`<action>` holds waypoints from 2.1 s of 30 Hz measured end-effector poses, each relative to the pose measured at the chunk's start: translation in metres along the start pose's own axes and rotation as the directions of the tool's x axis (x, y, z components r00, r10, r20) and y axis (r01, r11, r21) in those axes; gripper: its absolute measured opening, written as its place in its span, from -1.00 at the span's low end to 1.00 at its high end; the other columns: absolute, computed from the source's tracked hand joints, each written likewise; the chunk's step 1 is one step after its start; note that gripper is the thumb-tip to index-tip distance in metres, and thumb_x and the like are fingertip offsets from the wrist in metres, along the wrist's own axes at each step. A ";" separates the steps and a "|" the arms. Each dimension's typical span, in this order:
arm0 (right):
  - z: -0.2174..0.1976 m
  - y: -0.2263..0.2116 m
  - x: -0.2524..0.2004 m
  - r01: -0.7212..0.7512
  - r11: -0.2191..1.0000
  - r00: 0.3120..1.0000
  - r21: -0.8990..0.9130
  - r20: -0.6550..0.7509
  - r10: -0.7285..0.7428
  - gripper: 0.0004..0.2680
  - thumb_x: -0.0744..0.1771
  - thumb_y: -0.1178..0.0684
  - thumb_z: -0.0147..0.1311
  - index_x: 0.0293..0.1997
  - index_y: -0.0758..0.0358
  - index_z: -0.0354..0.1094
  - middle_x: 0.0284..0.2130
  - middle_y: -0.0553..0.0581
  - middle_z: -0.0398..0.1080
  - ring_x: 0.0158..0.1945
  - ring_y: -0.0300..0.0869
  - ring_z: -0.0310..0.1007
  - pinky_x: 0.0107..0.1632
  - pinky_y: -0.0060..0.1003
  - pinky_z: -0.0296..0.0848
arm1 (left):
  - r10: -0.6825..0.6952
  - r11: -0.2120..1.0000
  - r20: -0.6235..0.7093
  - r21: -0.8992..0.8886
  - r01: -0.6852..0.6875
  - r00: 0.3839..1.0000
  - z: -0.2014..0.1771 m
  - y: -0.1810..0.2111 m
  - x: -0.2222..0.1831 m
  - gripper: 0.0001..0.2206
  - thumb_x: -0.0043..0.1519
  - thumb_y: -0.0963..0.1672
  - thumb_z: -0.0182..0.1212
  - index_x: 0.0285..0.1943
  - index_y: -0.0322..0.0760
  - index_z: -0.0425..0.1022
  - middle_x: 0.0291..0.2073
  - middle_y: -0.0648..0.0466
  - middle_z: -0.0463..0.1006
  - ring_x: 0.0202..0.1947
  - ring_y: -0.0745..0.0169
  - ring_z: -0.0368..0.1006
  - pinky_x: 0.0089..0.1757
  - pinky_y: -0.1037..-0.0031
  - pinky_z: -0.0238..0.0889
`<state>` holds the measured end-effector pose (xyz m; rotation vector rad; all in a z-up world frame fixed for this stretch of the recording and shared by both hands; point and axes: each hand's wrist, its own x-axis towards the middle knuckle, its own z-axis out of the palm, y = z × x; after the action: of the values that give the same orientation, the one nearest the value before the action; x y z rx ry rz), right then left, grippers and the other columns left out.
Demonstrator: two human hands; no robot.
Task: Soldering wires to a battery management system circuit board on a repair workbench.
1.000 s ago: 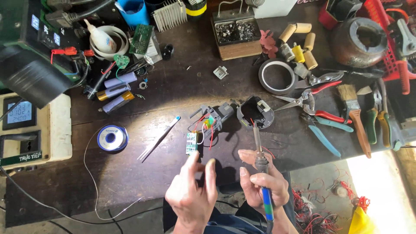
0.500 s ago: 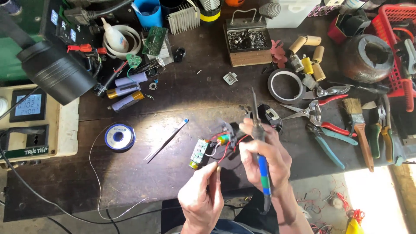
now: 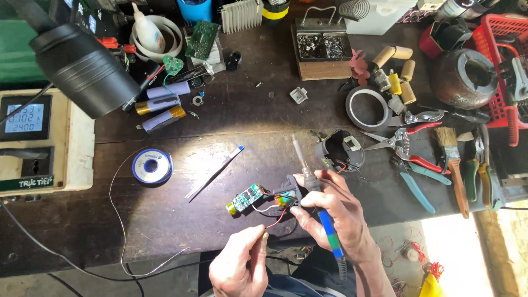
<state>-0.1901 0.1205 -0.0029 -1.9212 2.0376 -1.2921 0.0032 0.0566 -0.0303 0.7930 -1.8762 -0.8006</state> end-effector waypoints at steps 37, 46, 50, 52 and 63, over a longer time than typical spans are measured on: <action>0.029 -0.024 -0.059 -0.186 0.975 0.948 -0.119 -0.281 0.146 -0.68 0.23 0.18 0.33 -0.14 0.09 0.13 -0.09 0.24 0.52 -0.09 -0.10 0.62 -0.04 -0.39 0.54 | -0.009 0.982 0.190 0.188 -0.028 0.982 -0.031 -0.040 0.044 -0.68 0.25 -0.18 0.26 0.19 -0.29 0.49 0.05 0.00 0.61 0.04 0.15 0.59 -0.01 0.49 0.43; 0.028 -0.007 -0.041 -0.115 0.993 0.967 0.022 -0.225 0.117 -0.73 0.26 0.26 0.29 -0.16 0.17 0.17 0.04 0.37 0.50 0.17 0.06 0.58 0.20 -0.29 0.55 | 0.051 0.962 0.090 0.262 -0.073 0.995 -0.031 -0.022 0.013 -0.79 0.22 -0.15 0.31 -0.03 -0.36 0.57 -0.14 -0.07 0.58 -0.13 0.01 0.51 -0.02 0.33 0.37; 0.025 -0.008 -0.043 -0.100 0.993 0.971 0.061 -0.211 0.110 -0.75 0.27 0.30 0.25 -0.17 0.21 0.16 0.07 0.42 0.47 0.21 0.18 0.52 0.23 -0.14 0.57 | 0.080 0.934 0.111 0.339 -0.114 0.991 -0.022 -0.020 0.015 -0.77 0.24 -0.15 0.34 0.07 -0.22 0.58 -0.12 0.02 0.58 -0.24 0.08 0.46 -0.17 0.32 0.25; 0.024 -0.009 -0.041 -0.082 0.996 0.972 0.035 -0.216 0.088 -0.74 0.26 0.30 0.27 -0.18 0.23 0.16 0.05 0.44 0.48 0.19 0.15 0.54 0.23 -0.17 0.55 | 0.080 0.936 0.121 0.333 -0.116 0.989 -0.019 -0.022 0.015 -0.81 0.23 -0.16 0.34 0.01 -0.18 0.58 -0.16 0.05 0.58 -0.27 0.11 0.45 -0.20 0.33 0.22; 0.032 -0.004 -0.047 -0.038 0.998 0.967 -0.046 -0.254 0.025 -0.74 0.26 0.28 0.30 -0.19 0.25 0.18 0.03 0.41 0.49 0.15 0.09 0.56 0.18 -0.28 0.54 | -0.305 0.714 0.310 -0.551 0.432 0.900 -0.027 -0.012 0.023 -0.94 0.27 -0.26 0.14 -0.21 -0.40 0.52 -0.05 -0.16 0.56 -0.05 0.18 0.51 -0.12 0.50 0.47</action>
<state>-0.1588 0.1443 -0.0444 -1.8160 2.2259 -1.5659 0.0216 0.0266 -0.0187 0.6869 -1.4719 -1.6994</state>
